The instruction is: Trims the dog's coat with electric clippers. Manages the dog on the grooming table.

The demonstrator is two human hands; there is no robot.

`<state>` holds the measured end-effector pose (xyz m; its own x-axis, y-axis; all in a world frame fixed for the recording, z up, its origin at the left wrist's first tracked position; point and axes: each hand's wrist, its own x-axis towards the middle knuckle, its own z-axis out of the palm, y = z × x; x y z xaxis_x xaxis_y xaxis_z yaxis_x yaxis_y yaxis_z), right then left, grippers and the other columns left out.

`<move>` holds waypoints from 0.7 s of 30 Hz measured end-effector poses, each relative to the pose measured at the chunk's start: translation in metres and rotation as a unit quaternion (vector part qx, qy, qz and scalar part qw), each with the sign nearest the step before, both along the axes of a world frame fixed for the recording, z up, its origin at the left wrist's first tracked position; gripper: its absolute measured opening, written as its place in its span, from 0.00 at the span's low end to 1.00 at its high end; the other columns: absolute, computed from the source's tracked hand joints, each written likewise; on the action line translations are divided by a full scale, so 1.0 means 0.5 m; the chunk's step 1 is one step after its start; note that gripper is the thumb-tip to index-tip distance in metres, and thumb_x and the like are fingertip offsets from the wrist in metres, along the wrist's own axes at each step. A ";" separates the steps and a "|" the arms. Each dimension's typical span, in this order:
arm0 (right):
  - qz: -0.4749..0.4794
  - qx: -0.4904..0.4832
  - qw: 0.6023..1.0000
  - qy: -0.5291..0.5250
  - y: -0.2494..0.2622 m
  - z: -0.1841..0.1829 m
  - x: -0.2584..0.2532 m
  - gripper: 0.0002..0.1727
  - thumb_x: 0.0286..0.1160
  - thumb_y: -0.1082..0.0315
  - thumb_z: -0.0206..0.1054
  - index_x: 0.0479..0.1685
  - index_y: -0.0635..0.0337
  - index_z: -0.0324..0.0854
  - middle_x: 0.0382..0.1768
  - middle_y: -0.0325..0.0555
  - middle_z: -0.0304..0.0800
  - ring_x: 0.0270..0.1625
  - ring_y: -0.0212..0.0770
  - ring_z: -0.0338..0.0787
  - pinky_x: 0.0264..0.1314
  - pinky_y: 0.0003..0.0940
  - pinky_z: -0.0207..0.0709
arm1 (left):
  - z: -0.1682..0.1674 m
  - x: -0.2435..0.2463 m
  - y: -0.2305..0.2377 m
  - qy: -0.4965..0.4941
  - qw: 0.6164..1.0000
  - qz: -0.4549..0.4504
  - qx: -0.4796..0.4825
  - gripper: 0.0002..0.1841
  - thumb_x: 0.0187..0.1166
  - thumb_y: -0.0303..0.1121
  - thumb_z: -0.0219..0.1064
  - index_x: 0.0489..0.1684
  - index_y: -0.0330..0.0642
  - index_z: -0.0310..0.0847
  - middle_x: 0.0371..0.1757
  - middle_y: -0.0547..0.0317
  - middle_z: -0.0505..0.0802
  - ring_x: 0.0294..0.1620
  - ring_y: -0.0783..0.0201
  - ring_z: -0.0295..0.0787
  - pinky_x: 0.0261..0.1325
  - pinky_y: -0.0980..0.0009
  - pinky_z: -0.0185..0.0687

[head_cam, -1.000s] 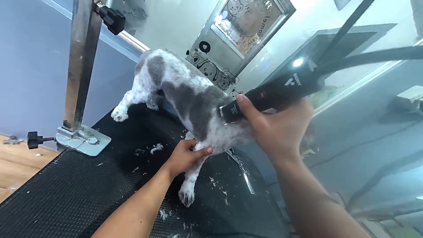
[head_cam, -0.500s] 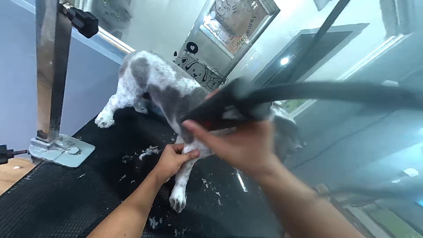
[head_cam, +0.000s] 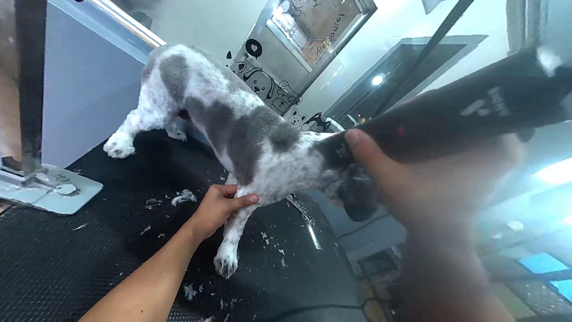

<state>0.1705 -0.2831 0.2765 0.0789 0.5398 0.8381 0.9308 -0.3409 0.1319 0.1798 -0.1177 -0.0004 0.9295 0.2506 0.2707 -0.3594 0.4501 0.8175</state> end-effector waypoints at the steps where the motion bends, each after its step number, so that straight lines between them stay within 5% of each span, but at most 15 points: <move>1: 0.023 -0.006 1.000 0.014 0.002 -0.019 0.004 0.32 0.56 0.60 0.88 0.58 0.60 0.76 0.47 0.35 0.93 0.46 0.30 0.95 0.50 0.32 0.95 | 0.000 -0.002 -0.001 -0.001 1.000 -0.001 -0.002 0.09 0.75 0.35 0.77 0.40 0.37 0.94 0.31 0.44 0.95 0.25 0.56 0.92 0.30 0.63 0.90; 6: 0.108 -0.030 0.993 0.039 0.023 -0.125 0.022 0.27 0.55 0.64 0.89 0.53 0.62 0.82 0.44 0.42 0.92 0.46 0.36 0.94 0.51 0.38 0.93 | -0.007 0.003 0.009 -0.022 0.999 -0.025 -0.026 0.12 0.76 0.39 0.76 0.41 0.37 0.94 0.34 0.44 0.95 0.28 0.56 0.93 0.33 0.63 0.92; 10: 0.152 -0.143 0.964 0.166 0.021 -0.178 0.006 0.24 0.58 0.63 0.86 0.53 0.60 0.84 0.44 0.40 0.90 0.46 0.34 0.92 0.48 0.33 0.92 | -0.012 0.001 0.004 -0.012 0.998 -0.005 -0.054 0.19 0.77 0.53 0.70 0.26 0.48 0.91 0.25 0.59 0.92 0.24 0.70 0.88 0.29 0.72 0.86; 14: 0.223 -0.096 0.952 0.187 -0.003 -0.098 -0.044 0.28 0.58 0.71 0.86 0.59 0.58 0.80 0.49 0.41 0.94 0.49 0.41 0.95 0.52 0.39 0.95 | -0.006 -0.005 0.015 -0.001 0.999 -0.007 -0.050 0.21 0.81 0.54 0.65 0.28 0.47 0.91 0.25 0.60 0.92 0.26 0.69 0.88 0.30 0.71 0.85; 18: 0.110 0.026 0.993 0.037 -0.041 -0.005 -0.025 0.43 0.49 0.67 0.91 0.68 0.65 0.71 0.58 0.43 0.91 0.60 0.43 0.93 0.66 0.44 0.91 | -0.007 -0.010 0.020 -0.007 0.998 -0.036 -0.052 0.18 0.81 0.48 0.66 0.30 0.44 0.91 0.28 0.58 0.93 0.30 0.68 0.90 0.37 0.69 0.88; 21: 0.067 0.011 0.997 0.021 -0.028 -0.013 -0.008 0.38 0.53 0.64 0.89 0.65 0.60 0.74 0.55 0.34 0.92 0.57 0.34 0.94 0.63 0.38 0.92 | -0.009 -0.010 0.022 -0.014 0.998 -0.046 -0.044 0.18 0.77 0.50 0.70 0.30 0.44 0.91 0.31 0.56 0.94 0.32 0.66 0.91 0.39 0.67 0.90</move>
<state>0.1666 -0.2970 0.2699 0.0421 0.5289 0.8476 0.9728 -0.2150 0.0858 0.1747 -0.1068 -0.0051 0.9421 0.1885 0.2772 -0.3351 0.5516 0.7639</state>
